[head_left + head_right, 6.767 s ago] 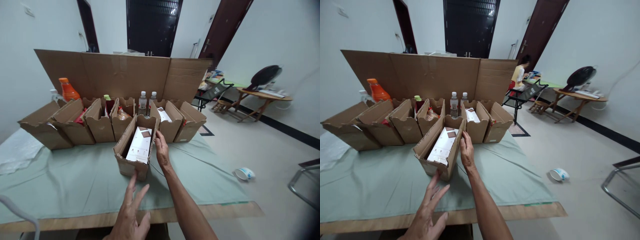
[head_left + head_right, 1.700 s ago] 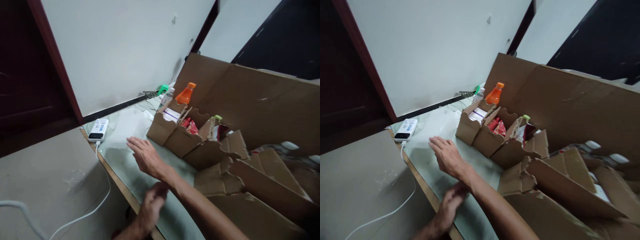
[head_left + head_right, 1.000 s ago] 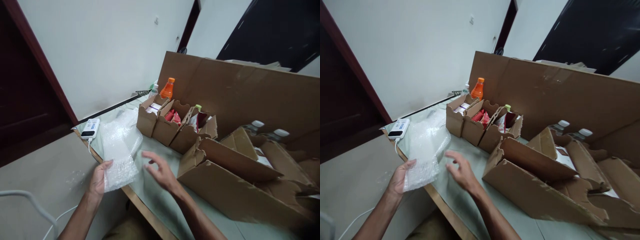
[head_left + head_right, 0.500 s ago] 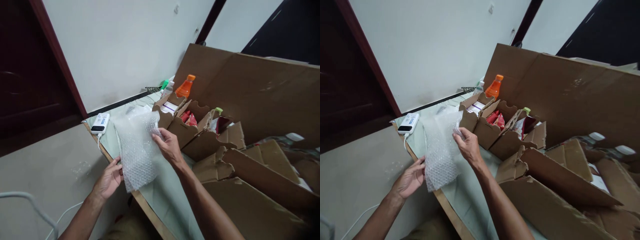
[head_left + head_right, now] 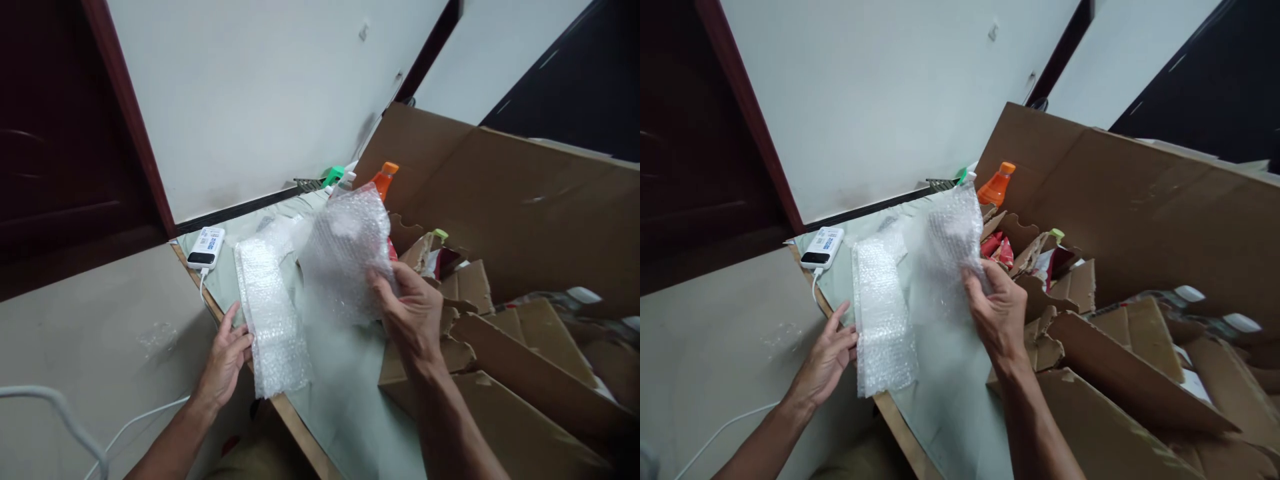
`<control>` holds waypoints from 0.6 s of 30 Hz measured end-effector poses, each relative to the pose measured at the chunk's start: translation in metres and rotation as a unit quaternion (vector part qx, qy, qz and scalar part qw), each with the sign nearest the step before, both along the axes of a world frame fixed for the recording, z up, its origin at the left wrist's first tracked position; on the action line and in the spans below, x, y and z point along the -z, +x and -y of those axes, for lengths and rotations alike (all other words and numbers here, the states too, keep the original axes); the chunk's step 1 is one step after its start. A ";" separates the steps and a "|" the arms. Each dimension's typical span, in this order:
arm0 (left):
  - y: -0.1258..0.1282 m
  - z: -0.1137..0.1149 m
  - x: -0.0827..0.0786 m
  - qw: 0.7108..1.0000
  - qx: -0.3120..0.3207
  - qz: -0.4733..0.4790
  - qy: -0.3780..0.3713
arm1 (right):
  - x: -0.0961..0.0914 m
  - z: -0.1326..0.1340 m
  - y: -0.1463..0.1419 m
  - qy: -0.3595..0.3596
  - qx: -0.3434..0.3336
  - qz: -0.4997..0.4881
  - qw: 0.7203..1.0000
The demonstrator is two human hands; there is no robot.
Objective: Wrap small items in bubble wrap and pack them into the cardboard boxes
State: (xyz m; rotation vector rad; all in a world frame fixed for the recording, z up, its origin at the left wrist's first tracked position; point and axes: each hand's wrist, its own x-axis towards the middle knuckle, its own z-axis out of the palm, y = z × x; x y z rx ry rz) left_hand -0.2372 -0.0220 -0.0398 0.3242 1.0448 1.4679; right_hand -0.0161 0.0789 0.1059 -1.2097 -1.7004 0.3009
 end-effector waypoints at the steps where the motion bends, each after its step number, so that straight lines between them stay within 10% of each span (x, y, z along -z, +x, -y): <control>1: -0.001 0.001 0.000 1.000 0.007 -0.029 0.003 | -0.001 0.006 0.006 -0.003 0.012 0.003 1.000; 8: -0.005 0.005 0.002 0.989 0.026 -0.143 0.002 | 0.008 0.031 0.034 -0.056 -0.008 -0.004 0.998; 13: -0.005 0.008 -0.009 0.940 -0.087 -0.327 0.045 | 0.010 0.039 0.030 -0.108 -0.087 0.011 0.990; 18: -0.001 0.003 -0.022 0.990 0.014 -0.135 0.031 | -0.007 0.040 0.008 -0.112 -0.186 0.001 0.976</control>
